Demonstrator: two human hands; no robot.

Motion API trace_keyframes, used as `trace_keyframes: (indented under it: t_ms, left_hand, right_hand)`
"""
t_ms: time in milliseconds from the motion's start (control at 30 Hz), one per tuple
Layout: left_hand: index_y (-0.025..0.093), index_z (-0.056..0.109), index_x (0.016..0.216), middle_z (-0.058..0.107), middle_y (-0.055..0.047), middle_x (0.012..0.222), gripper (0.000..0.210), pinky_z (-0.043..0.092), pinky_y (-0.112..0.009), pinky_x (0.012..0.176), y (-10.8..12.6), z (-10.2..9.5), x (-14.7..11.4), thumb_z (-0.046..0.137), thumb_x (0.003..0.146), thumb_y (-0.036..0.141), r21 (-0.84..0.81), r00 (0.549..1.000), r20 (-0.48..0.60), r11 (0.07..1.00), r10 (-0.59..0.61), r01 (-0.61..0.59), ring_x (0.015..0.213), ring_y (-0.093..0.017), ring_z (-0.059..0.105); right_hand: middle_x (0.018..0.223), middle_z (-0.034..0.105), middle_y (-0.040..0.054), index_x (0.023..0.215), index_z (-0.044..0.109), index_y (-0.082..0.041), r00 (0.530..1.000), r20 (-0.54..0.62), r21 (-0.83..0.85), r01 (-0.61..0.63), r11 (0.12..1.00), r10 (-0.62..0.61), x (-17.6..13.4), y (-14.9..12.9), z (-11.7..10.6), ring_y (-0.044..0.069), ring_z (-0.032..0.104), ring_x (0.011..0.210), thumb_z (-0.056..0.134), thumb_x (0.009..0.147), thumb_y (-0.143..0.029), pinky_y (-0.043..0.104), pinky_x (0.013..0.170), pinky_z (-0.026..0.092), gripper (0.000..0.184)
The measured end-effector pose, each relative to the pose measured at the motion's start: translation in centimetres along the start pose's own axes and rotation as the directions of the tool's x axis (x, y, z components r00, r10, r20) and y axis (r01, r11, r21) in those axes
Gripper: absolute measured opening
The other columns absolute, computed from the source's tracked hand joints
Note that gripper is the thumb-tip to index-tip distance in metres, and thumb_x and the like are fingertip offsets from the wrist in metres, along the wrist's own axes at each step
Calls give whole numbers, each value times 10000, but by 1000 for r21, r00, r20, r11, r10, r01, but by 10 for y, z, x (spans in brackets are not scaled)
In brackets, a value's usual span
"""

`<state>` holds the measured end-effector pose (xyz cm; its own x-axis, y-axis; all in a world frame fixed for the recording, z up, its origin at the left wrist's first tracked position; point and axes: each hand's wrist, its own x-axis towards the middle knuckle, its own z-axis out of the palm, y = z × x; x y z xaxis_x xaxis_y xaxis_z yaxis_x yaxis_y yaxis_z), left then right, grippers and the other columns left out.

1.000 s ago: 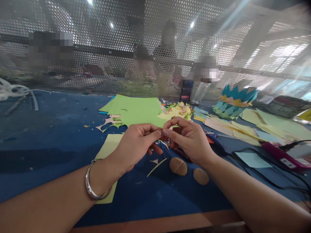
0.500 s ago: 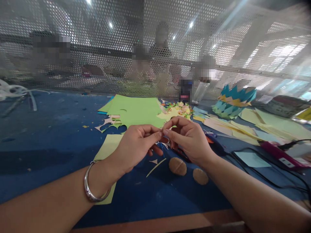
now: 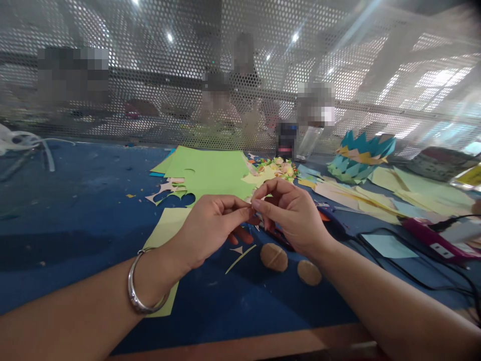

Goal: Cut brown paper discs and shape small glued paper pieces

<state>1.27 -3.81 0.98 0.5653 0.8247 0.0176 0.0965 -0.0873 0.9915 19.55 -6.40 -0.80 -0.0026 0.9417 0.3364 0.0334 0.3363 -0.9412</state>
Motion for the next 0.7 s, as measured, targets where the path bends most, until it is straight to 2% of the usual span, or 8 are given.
trace_keyframes:
  t_ms: [300, 467, 700]
  left_hand:
    - [197, 782, 895, 796, -54, 906, 220, 530, -220, 586, -2, -2, 0, 691, 889, 398, -16, 1000, 17, 1000, -6, 6, 639, -133, 731]
    - [199, 775, 894, 791, -52, 878, 237, 572, -254, 633, -1, -4, 0, 701, 873, 424, 117, 999, 26, 992, 36, -39, 684, -168, 743]
    - [204, 773, 888, 787, -44, 855, 247, 539, -251, 622, -1, -4, -1, 661, 902, 423, 277, 994, -12, 956, 106, -99, 687, -171, 730]
  right_hand:
    - [697, 617, -40, 900, 635, -220, 1000, 14, 6, -15, 1000, 15, 1, 0, 0, 81, 525, 457, 773, 859, -329, 231, 432, 411, 181]
    - [665, 592, -55, 903, 617, -222, 1000, 26, 22, -17, 1000, 17, 1, -2, 1, 80, 519, 452, 818, 814, -296, 227, 434, 399, 232]
    - [717, 602, -57, 909, 585, -228, 999, 23, 38, -24, 999, 23, 1, -2, 2, 73, 514, 452, 835, 795, -336, 228, 414, 413, 296]
